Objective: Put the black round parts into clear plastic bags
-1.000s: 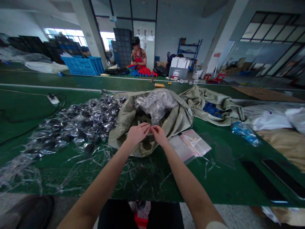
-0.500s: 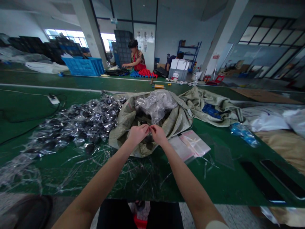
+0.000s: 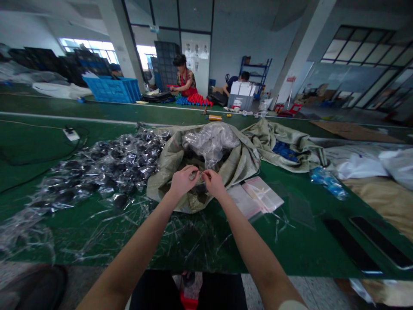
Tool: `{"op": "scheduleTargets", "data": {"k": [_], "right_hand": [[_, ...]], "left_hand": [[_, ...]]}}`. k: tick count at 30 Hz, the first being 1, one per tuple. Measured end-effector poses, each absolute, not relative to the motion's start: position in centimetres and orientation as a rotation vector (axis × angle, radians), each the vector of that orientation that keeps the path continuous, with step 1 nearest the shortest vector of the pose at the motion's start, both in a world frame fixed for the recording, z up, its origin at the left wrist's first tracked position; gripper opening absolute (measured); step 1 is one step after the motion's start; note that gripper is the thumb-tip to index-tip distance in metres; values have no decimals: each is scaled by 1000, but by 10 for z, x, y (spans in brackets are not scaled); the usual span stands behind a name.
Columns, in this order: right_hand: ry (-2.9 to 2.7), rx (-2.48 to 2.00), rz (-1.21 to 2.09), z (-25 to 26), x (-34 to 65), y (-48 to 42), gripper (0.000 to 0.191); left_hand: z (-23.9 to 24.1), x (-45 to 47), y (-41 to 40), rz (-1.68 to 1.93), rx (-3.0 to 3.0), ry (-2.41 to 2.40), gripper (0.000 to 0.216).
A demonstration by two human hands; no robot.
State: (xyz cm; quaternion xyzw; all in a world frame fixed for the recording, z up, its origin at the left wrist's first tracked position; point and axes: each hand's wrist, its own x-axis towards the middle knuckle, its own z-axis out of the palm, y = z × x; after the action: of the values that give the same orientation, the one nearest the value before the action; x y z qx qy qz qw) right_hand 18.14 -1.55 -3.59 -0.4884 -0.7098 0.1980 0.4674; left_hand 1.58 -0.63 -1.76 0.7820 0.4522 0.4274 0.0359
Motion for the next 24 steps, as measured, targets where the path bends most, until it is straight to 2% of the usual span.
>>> {"op": "scheduleTargets", "data": {"k": [4, 8, 12, 17, 24], "right_hand": [[-1755, -1191, 478, -33, 179, -17, 14], [-1767, -1188, 474, -31, 177, -17, 14], [-1706, -1218, 510, -35, 177, -18, 12], [-1351, -1191, 684, -45, 182, -18, 17], [-1196, -1132, 802, -31, 187, -19, 27]], "left_hand": [[-20, 15, -8, 1225, 2452, 1383, 27], [-20, 19, -8, 1131, 2409, 1313, 23], [-20, 20, 0, 1443, 1885, 1323, 14], [-16, -21, 21, 1804, 1220, 1344, 19], [-29, -58, 9, 1636, 924, 1049, 20]]}}
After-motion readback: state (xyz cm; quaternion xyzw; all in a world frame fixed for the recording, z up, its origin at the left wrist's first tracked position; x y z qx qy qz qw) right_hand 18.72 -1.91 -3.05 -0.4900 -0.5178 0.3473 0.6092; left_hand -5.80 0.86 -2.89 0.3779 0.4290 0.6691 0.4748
